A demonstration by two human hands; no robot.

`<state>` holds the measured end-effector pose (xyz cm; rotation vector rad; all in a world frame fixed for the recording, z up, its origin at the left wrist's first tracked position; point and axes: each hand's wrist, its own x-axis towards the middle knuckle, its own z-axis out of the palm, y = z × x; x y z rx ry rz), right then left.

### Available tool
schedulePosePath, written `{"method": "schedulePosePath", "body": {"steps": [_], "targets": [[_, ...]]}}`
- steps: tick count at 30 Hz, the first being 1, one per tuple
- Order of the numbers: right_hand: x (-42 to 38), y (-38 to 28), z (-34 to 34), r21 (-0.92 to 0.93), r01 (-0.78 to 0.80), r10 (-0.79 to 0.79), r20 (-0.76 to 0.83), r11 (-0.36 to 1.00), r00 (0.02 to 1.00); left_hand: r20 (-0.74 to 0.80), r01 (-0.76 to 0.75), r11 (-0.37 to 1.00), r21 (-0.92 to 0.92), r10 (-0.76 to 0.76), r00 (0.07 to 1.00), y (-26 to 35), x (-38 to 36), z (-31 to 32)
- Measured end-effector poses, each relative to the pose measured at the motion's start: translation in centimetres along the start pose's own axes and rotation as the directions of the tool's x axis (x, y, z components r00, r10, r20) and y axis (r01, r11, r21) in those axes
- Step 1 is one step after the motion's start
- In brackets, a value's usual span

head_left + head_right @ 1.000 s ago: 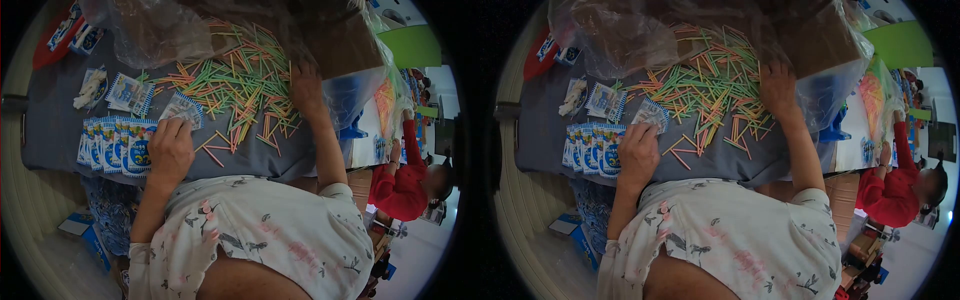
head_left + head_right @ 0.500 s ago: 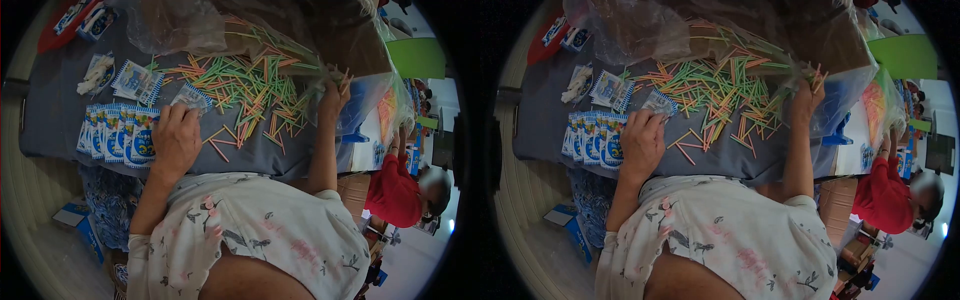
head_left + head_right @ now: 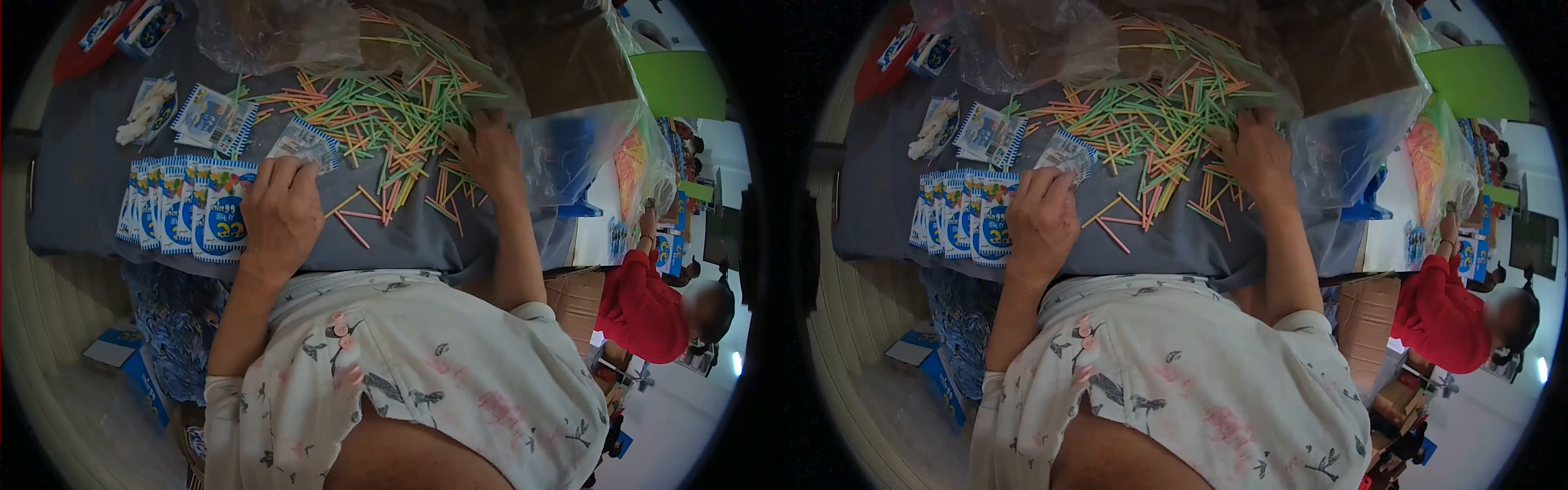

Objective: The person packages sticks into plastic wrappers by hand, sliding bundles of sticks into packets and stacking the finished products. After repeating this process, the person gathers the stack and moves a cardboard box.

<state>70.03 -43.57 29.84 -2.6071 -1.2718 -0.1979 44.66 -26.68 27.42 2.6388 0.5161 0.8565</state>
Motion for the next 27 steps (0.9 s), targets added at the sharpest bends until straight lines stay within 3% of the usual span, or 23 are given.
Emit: {"method": "schedulePosePath", "body": {"steps": [3, 7, 9, 13, 15, 16, 17, 18, 19, 21, 22, 24, 25, 26, 27], "targets": [[0.5, -0.6, -0.1, 0.004, 0.01, -0.01, 0.05, 1.0, 0.999, -0.093, -0.088, 0.993, 0.072, 0.095, 0.991, 0.2, 0.3, -0.7], [0.3, -1.3, -0.5, -0.018, 0.061, -0.058, 0.135, 0.998, 0.989, -0.032, -0.1, 0.985, 0.141, 0.106, 0.994, -0.4, -0.4, 0.2], [0.0, -1.9, -0.5, -0.153, 0.238, -0.21, 0.175, 0.959, 0.962, -0.028, -0.071, 0.995, 0.077, 0.073, 0.997, -0.6, -0.6, 0.3], [0.0, -2.1, -0.8, -0.153, 0.235, -0.228, 0.064, 0.96, 0.972, -0.036, 0.009, 0.999, 0.044, -0.008, 0.999, -0.4, -0.2, -0.4], [0.1, -1.9, -1.2, 0.046, 0.21, -0.207, -0.052, 0.977, 0.977, -0.035, -0.009, 1.0, 0.001, 0.009, 0.999, -0.9, 0.1, -0.4], [0.2, -2.4, -1.4, 0.05, 0.216, -0.213, -0.06, 0.975, 0.975, -0.041, -0.01, 1.0, 0.01, 0.01, 0.999, -0.9, 0.5, -0.5], [0.3, -3.1, -1.6, 0.348, 0.138, -0.111, -0.096, 0.927, 0.989, -0.109, -0.069, 0.998, -0.003, 0.068, 0.992, -0.8, 1.0, -0.6], [0.3, -3.7, -1.6, 0.614, 0.061, -0.001, -0.098, 0.787, 0.995, -0.174, -0.131, 0.991, -0.017, 0.126, 0.977, -0.7, 1.3, -0.6], [0.3, -4.2, -1.3, 0.612, 0.059, 0.006, -0.103, 0.789, 0.995, -0.174, -0.139, 0.99, -0.019, 0.134, 0.976, -0.7, 1.2, -0.3], [0.8, -4.8, -0.2, 0.811, -0.05, 0.104, -0.014, 0.583, 0.994, -0.036, -0.111, 0.994, -0.006, 0.11, 0.993, -0.8, 0.7, 0.4], [1.2, -4.6, 0.4, 0.813, -0.041, 0.106, -0.025, 0.58, 0.994, -0.041, -0.12, 0.993, -0.001, 0.12, 0.992, -0.6, 0.6, 0.3], [2.1, -4.0, 2.0, 0.83, 0.027, -0.028, -0.013, 0.556, 1.0, 0.044, -0.014, 0.998, -0.066, 0.017, 0.999, -0.1, 0.3, -0.2], [2.3, -3.9, 2.6, 0.883, 0.053, -0.026, -0.046, 0.467, 0.999, 0.039, -0.017, 0.998, -0.063, 0.019, 0.999, 0.0, 0.4, -0.5], [2.5, -3.8, 2.8, 0.883, 0.057, -0.032, -0.048, 0.465, 0.998, 0.053, 0.007, 0.993, -0.121, 0.0, 0.999, 0.0, 0.5, -1.0], [2.6, -3.7, 3.1, 0.981, 0.014, -0.011, -0.012, 0.192, 1.0, 0.072, 0.032, 0.983, -0.178, -0.019, 0.997, -0.1, 0.5, -1.3]]}}
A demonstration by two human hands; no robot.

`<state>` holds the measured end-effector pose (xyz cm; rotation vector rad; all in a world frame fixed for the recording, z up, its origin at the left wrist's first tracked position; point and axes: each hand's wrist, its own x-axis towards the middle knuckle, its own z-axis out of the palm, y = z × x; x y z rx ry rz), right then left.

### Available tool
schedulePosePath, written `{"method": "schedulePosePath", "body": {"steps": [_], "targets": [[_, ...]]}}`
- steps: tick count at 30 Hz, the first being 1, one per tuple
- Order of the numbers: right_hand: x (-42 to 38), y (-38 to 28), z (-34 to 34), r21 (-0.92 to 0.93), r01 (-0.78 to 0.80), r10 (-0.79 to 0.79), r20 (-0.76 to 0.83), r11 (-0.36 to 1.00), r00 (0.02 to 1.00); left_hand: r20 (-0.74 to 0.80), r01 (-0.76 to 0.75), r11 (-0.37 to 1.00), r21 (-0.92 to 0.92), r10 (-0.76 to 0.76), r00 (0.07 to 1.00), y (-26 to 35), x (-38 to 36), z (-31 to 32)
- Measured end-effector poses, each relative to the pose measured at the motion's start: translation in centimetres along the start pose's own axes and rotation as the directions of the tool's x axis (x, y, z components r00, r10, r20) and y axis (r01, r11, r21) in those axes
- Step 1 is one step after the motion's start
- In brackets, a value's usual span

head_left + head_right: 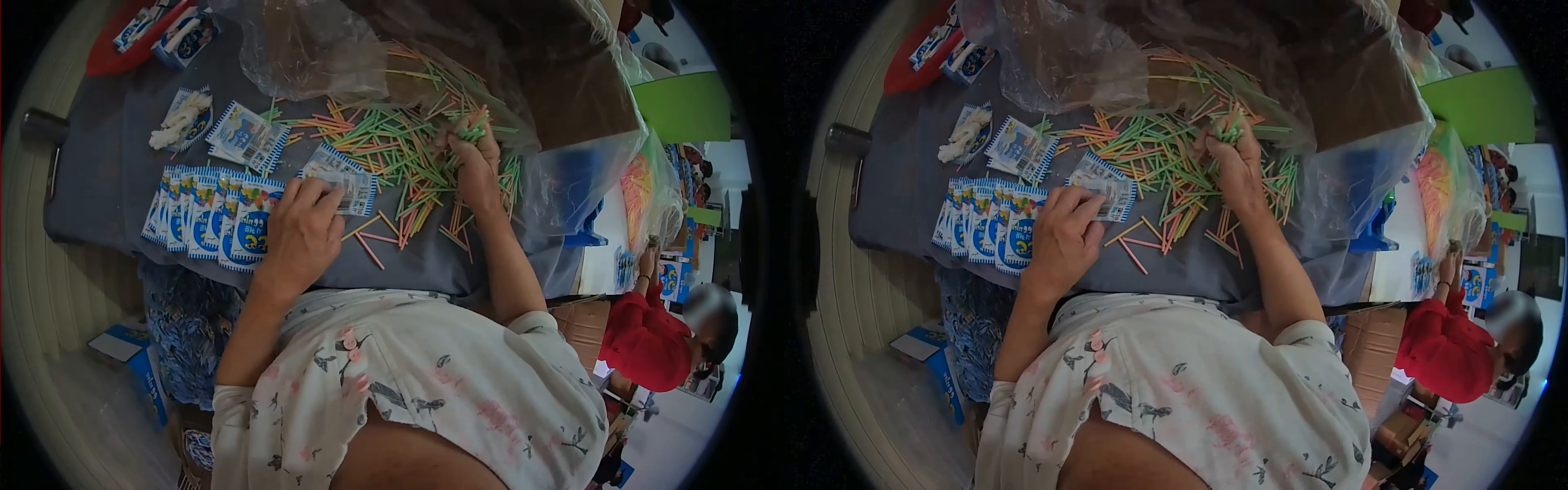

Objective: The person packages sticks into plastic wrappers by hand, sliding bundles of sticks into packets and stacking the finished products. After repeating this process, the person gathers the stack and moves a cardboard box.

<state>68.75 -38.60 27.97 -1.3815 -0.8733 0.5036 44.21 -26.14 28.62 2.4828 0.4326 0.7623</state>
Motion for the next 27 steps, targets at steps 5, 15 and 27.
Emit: {"method": "schedulePosePath", "body": {"steps": [5, 15, 27], "targets": [[0.3, -1.9, 0.1, 0.563, -0.115, 0.098, 0.061, 0.818, 0.993, 0.003, 0.003, 0.998, -0.062, -0.003, 1.0, -1.3, 0.3, 0.0], [1.0, 1.3, -0.1, -0.357, 0.142, -0.107, 0.115, 0.923, 0.988, 0.028, 0.068, 0.995, 0.066, -0.07, 0.997, -0.4, 0.4, -0.5], [0.7, -1.5, 0.3, 0.012, 0.025, -0.024, -0.072, 1.0, 0.997, -0.094, 0.115, 0.949, -0.295, -0.149, 0.984, 0.1, 2.5, -0.6]]}}
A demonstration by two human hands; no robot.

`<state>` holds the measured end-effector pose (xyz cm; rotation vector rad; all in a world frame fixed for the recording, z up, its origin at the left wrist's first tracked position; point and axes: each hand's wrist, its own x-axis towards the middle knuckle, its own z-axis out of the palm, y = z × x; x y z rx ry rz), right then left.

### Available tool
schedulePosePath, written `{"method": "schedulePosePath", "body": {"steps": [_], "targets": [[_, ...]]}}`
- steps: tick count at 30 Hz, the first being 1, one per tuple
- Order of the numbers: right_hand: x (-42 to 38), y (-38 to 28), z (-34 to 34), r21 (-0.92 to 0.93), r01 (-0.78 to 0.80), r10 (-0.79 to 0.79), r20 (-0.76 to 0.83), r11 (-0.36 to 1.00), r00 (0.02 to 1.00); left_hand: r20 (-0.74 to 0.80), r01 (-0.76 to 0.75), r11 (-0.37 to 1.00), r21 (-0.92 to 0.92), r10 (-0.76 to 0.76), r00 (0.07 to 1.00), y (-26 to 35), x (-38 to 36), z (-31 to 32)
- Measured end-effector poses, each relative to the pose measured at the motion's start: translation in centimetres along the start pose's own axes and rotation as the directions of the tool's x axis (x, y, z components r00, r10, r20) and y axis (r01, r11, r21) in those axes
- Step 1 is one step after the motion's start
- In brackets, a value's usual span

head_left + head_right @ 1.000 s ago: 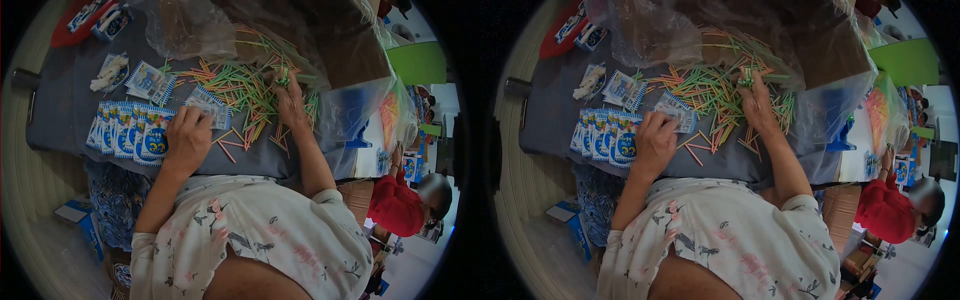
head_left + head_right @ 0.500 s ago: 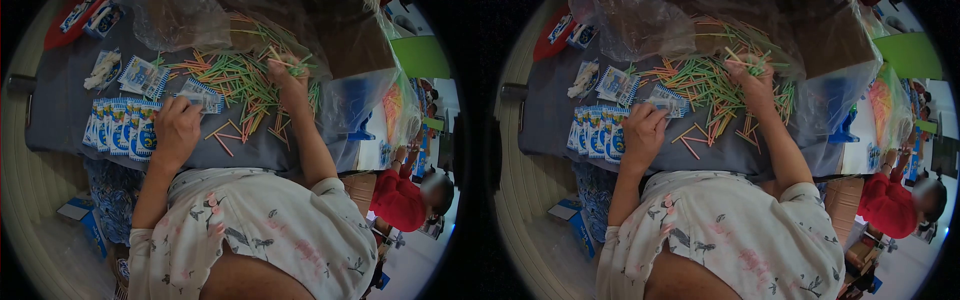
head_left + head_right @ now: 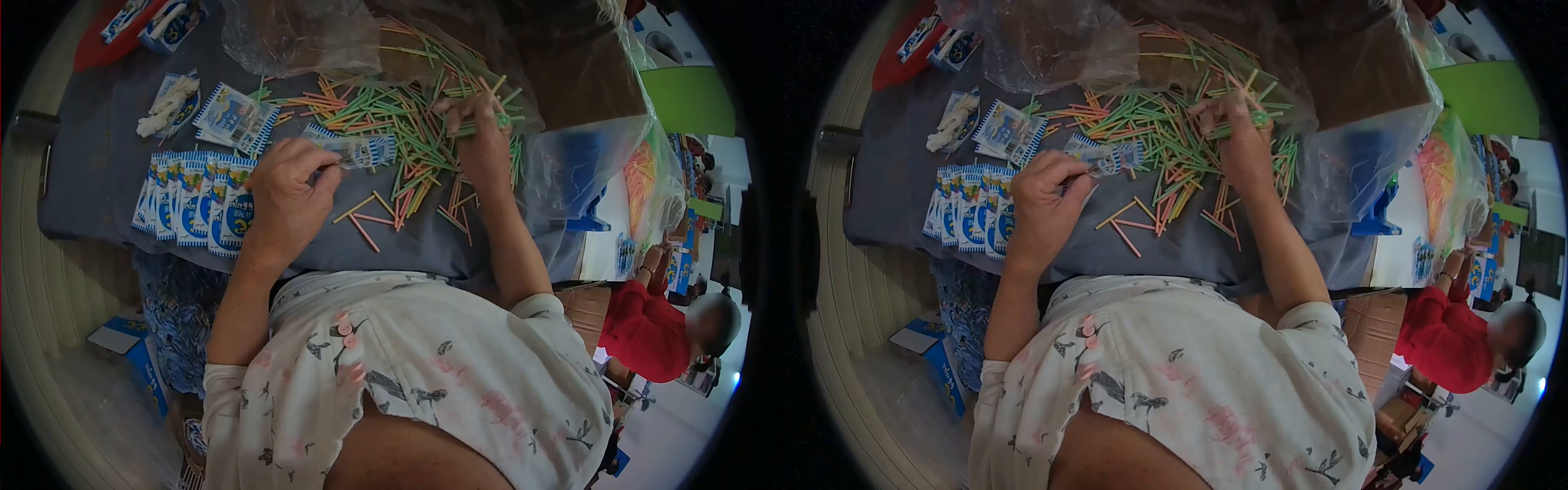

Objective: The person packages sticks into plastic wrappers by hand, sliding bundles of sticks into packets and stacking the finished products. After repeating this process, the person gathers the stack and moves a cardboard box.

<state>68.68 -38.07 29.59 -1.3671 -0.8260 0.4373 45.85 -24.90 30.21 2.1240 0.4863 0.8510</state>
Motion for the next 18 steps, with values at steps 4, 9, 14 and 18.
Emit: {"method": "schedulePosePath", "body": {"steps": [4, 9, 14, 18], "targets": [[0.6, -2.9, 1.1, 0.599, 0.029, -0.059, 0.031, 0.801, 0.998, 0.036, 0.091, 0.984, -0.154, -0.087, 0.996, 0.5, 1.7, 1.9], [1.3, -4.0, 3.0, 0.518, 0.126, -0.177, 0.052, 0.846, 0.983, 0.1, 0.057, 0.964, -0.259, -0.032, 0.994, 0.9, 3.1, 3.6], [1.0, -2.8, 3.8, 0.341, 0.11, -0.154, 0.104, 0.934, 0.983, 0.076, 0.091, 0.92, -0.38, -0.067, 0.995, 0.9, 3.2, 4.3], [0.8, -1.6, 4.0, 0.261, 0.116, -0.143, 0.087, 0.958, 0.986, 0.132, 0.188, 0.889, -0.417, -0.146, 0.981, 0.9, 3.3, 4.4]]}}
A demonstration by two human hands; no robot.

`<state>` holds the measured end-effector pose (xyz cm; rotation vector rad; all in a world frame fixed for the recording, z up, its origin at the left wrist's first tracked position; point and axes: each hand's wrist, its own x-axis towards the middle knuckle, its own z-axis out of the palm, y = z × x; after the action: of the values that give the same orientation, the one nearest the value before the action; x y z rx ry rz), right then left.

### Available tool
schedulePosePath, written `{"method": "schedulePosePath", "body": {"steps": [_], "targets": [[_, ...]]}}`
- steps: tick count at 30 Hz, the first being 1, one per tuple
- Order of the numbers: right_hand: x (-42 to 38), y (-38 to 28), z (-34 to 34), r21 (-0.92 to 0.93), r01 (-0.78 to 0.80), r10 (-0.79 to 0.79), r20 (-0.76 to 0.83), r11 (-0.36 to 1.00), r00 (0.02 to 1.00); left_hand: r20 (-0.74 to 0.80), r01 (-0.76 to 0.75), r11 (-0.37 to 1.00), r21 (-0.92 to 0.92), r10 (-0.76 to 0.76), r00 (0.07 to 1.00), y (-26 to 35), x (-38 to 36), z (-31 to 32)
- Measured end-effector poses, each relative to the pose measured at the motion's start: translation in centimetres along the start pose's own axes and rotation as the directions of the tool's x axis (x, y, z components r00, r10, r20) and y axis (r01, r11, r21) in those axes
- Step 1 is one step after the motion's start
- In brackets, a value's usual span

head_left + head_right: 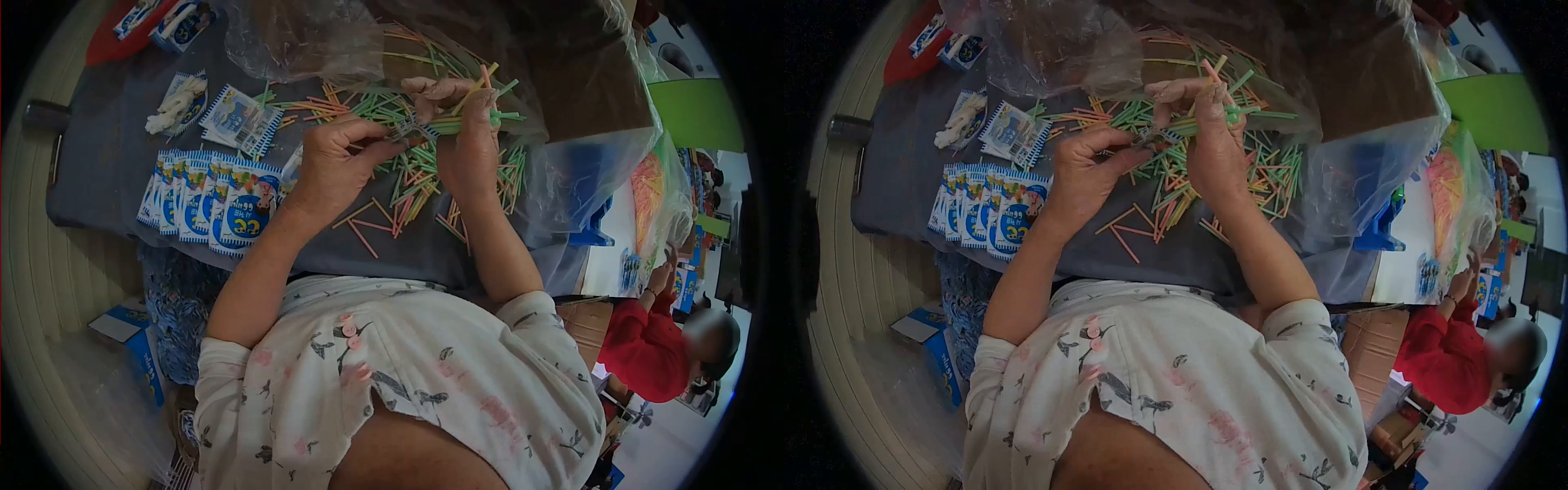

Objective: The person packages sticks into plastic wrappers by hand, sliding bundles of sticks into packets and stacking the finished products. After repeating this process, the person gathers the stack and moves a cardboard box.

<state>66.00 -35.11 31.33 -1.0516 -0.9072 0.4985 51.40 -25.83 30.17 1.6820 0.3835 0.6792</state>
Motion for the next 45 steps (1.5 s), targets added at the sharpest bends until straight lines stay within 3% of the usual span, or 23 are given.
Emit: {"method": "schedulePosePath", "body": {"steps": [2, 4, 7, 11, 16, 19, 22, 24, 26, 28, 29, 31, 33, 35, 36, 37, 38, 40, 41, 42, 43, 44, 45], "targets": [[0.0, -0.3, -0.1, 0.052, 0.004, -0.004, -0.007, 0.999, 1.0, 0.012, 0.043, 0.998, -0.046, -0.042, 0.999, -0.5, 0.1, 0.2], [0.1, -1.3, -0.3, -0.135, 0.035, -0.025, 0.072, 0.99, 0.997, 0.026, 0.085, 0.992, -0.095, -0.083, 0.996, -0.8, 0.3, 0.5], [0.7, -2.1, -0.1, -0.3, 0.077, -0.015, 0.204, 0.951, 0.979, 0.015, -0.006, 0.986, -0.164, 0.008, 1.0, -0.9, 0.4, 0.9], [0.5, -2.0, -0.1, -0.234, -0.086, 0.136, 0.207, 0.969, 0.969, 0.007, -0.066, 0.97, -0.233, 0.069, 0.998, -0.7, 1.1, 1.1], [1.3, -3.1, -0.2, -0.063, 0.053, -0.051, 0.028, 0.997, 0.998, 0.025, -0.007, 0.948, -0.319, 0.016, 1.0, -0.8, 1.6, 1.7], [0.5, -2.4, -0.6, -0.263, 0.07, -0.016, 0.203, 0.962, 0.979, 0.026, -0.012, 0.935, -0.355, 0.023, 0.999, -0.8, 1.8, 2.0], [-0.6, -2.5, 0.2, -0.453, 0.008, 0.119, 0.25, 0.891, 0.961, 0.093, -0.143, 0.956, -0.255, 0.172, 0.981, -1.0, 1.5, 2.4], [-0.5, -2.9, 0.4, -0.376, -0.057, 0.161, 0.251, 0.925, 0.955, 0.066, -0.272, 0.959, -0.082, 0.277, 0.959, -0.8, 0.3, 2.7], [-0.4, -3.0, 0.4, -0.287, -0.129, 0.206, 0.257, 0.949, 0.944, 0.077, -0.203, 0.977, -0.057, 0.207, 0.975, -0.2, -0.8, 1.7], [0.0, -2.7, 0.0, -0.27, -0.008, 0.134, 0.45, 0.963, 0.883, 0.082, -0.132, 0.991, -0.032, 0.134, 0.988, 0.8, -1.9, 0.3], [0.3, -2.9, -0.5, -0.262, -0.014, 0.138, 0.461, 0.965, 0.876, 0.051, -0.126, 0.992, -0.029, 0.128, 0.99, 1.7, -2.6, -0.6], [1.5, -3.5, -2.0, -0.402, -0.063, 0.186, 0.275, 0.913, 0.943, -0.013, -0.092, 0.996, -0.006, 0.092, 0.996, 3.1, -4.7, -2.8], [3.2, -4.3, -3.2, -0.456, -0.267, 0.3, 0.001, 0.849, 0.954, 0.061, 0.103, 0.994, 0.02, -0.104, 0.993, 4.1, -7.2, -5.5], [5.7, -1.8, -7.0, -0.338, -0.212, 0.215, -0.028, 0.917, 0.976, 0.062, 0.113, 0.984, 0.135, -0.122, 0.991, 3.9, -9.5, -7.7], [7.0, -1.0, -7.8, -0.323, -0.211, 0.221, -0.008, 0.922, 0.975, 0.006, 0.074, 0.951, 0.3, -0.079, 0.997, 3.7, -10.5, -8.4], [8.1, -0.4, -8.5, -0.479, -0.141, 0.136, -0.046, 0.866, 0.99, -0.032, 0.038, 0.888, 0.457, -0.026, 0.999, 3.4, -11.2, -8.8], [9.2, 0.2, -9.0, -0.628, -0.079, 0.042, -0.074, 0.774, 0.996, -0.038, 0.041, 0.886, 0.462, -0.027, 0.999, 3.1, -11.4, -8.9], [11.6, 2.0, -9.8, -0.685, -0.036, -0.006, -0.059, 0.727, 0.998, -0.138, 0.064, 0.679, 0.731, 0.055, 0.989, 2.3, -11.4, -9.0], [12.8, 3.0, -10.2, -0.74, 0.003, -0.054, -0.045, 0.672, 0.998, -0.134, 0.057, 0.679, 0.732, 0.061, 0.989, 1.8, -11.4, -8.9], [14.0, 4.2, -10.7, -0.741, 0.006, -0.063, -0.049, 0.671, 0.997, -0.153, 0.09, 0.59, 0.803, 0.058, 0.987, 1.3, -11.2, -8.7], [15.0, 5.2, -10.9, -0.82, 0.075, -0.087, 0.03, 0.567, 0.996, -0.172, 0.123, 0.493, 0.861, 0.056, 0.983, 1.0, -11.0, -8.7], [15.5, 5.9, -11.5, -0.881, 0.143, -0.098, 0.11, 0.451, 0.989, -0.167, 0.116, 0.494, 0.862, 0.059, 0.984, 0.9, -10.9, -8.7], [15.1, 5.3, -10.4, -0.881, 0.143, -0.098, 0.111, 0.45, 0.989, -0.182, 0.122, 0.468, 0.875, 0.085, 0.98, 0.8, -10.9, -8.7]]}}
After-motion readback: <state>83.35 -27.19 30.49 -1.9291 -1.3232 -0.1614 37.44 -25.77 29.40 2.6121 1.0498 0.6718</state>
